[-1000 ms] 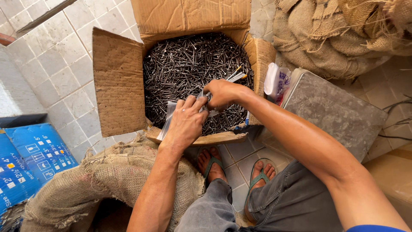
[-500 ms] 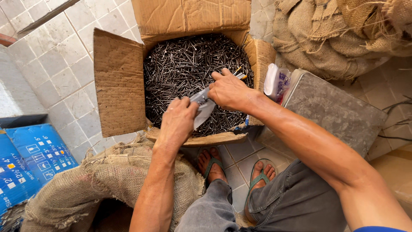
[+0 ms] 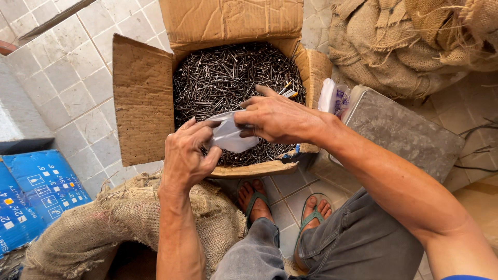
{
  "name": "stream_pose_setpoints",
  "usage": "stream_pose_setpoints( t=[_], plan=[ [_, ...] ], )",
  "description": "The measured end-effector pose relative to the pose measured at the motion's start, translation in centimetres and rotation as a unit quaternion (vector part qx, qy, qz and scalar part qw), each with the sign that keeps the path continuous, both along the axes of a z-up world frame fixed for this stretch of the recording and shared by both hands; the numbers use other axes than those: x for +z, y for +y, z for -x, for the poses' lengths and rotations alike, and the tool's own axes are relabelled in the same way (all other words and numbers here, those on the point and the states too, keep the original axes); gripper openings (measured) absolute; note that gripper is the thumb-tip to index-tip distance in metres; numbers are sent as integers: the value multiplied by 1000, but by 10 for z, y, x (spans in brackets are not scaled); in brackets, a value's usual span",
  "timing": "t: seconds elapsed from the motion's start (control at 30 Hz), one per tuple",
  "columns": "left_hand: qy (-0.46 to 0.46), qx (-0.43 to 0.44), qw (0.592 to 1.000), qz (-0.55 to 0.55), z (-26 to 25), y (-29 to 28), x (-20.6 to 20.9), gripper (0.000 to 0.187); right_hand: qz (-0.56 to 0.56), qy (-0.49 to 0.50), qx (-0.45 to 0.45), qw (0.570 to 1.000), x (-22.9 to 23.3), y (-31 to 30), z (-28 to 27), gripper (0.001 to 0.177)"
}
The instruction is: The person puts nails into a plastic bag by hand and then seals the bag using a heat sealer.
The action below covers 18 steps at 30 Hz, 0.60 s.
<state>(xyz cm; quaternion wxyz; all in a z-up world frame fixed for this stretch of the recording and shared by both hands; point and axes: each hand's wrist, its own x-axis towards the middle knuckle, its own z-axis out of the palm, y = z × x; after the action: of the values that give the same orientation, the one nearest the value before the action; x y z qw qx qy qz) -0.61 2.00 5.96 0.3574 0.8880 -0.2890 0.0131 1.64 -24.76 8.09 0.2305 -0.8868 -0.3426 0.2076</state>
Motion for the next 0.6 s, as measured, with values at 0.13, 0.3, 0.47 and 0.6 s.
stream_pose_setpoints(
  t=[0.13, 0.3, 0.47, 0.6],
  plan=[
    [-8, -2, 999, -31, -1, 2, -4, 7, -205, -50, -123, 970, -57, -8, -23, 17],
    [4, 12, 1000, 6, -8, 1, -7, 10, -172, -19, -329, 928, -123, -17, -43, 31],
    [26, 17, 995, 96, -10, 6, -5, 7, 244, 22, -30, 969, -128, 0, -18, 116],
    [33, 4, 991, 133, -4, 10, 7, 7, 321, -68, 20, 944, -150, 6, 0, 121]
  ],
)
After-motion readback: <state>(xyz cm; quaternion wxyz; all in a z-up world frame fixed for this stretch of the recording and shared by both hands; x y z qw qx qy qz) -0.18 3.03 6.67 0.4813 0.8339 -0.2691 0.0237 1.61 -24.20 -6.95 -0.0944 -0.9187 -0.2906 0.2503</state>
